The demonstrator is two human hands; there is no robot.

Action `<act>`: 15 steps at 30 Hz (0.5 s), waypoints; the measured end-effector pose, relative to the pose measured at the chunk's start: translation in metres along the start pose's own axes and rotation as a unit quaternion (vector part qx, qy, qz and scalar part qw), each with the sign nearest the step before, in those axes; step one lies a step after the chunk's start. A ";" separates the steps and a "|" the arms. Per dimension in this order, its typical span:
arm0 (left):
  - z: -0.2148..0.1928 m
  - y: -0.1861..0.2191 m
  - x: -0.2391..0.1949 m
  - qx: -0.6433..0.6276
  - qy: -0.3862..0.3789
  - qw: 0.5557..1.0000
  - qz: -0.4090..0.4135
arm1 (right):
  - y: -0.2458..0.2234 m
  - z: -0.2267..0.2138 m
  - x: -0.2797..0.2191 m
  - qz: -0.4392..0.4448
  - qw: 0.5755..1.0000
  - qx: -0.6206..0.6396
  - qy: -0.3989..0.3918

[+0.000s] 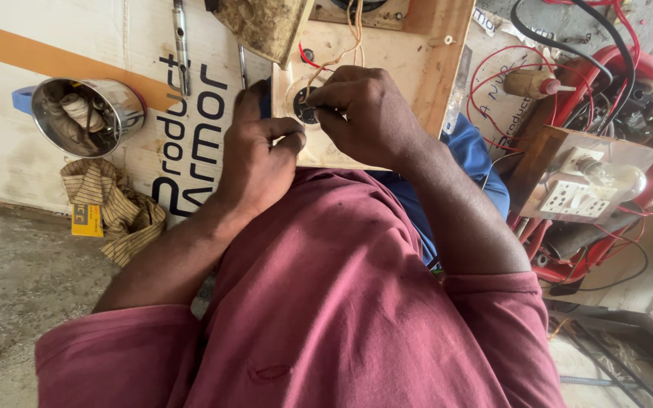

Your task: The person sits on the floor and repairs a small electronic device by stripping wires, twisting connections, and securing components inside a plastic housing. They use a screwdriver and pliers to manipulate wires and fasten parts, then close the device casing.

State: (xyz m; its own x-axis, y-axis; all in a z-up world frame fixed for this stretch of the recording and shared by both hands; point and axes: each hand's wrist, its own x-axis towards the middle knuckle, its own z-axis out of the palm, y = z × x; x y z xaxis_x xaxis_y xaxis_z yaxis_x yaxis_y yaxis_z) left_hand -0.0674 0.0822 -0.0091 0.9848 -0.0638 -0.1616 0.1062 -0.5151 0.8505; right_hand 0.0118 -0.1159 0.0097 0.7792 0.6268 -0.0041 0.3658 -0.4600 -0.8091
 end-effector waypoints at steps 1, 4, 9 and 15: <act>0.003 0.002 0.000 0.000 0.005 1.000 0.012 | -0.001 -0.001 0.000 -0.002 1.000 0.012 0.002; 0.014 0.007 0.002 -0.025 0.020 0.999 0.027 | -0.006 -0.004 0.000 -0.022 1.000 0.019 0.010; 0.024 0.008 0.009 -0.197 0.033 0.972 -0.127 | -0.015 -0.011 -0.002 -0.005 0.999 0.036 -0.002; 0.028 0.000 0.010 -0.340 0.041 0.911 -0.231 | -0.022 -0.018 -0.004 -0.028 1.000 0.010 -0.001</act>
State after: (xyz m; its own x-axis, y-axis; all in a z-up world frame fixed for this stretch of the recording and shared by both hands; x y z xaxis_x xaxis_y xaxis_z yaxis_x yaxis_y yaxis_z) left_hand -0.0616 0.0574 -0.0245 0.8171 0.1046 -0.5669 0.5451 0.1795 0.8189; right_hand 0.0094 -0.1193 0.0382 0.7562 0.6531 0.0403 0.3983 -0.4107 -0.8202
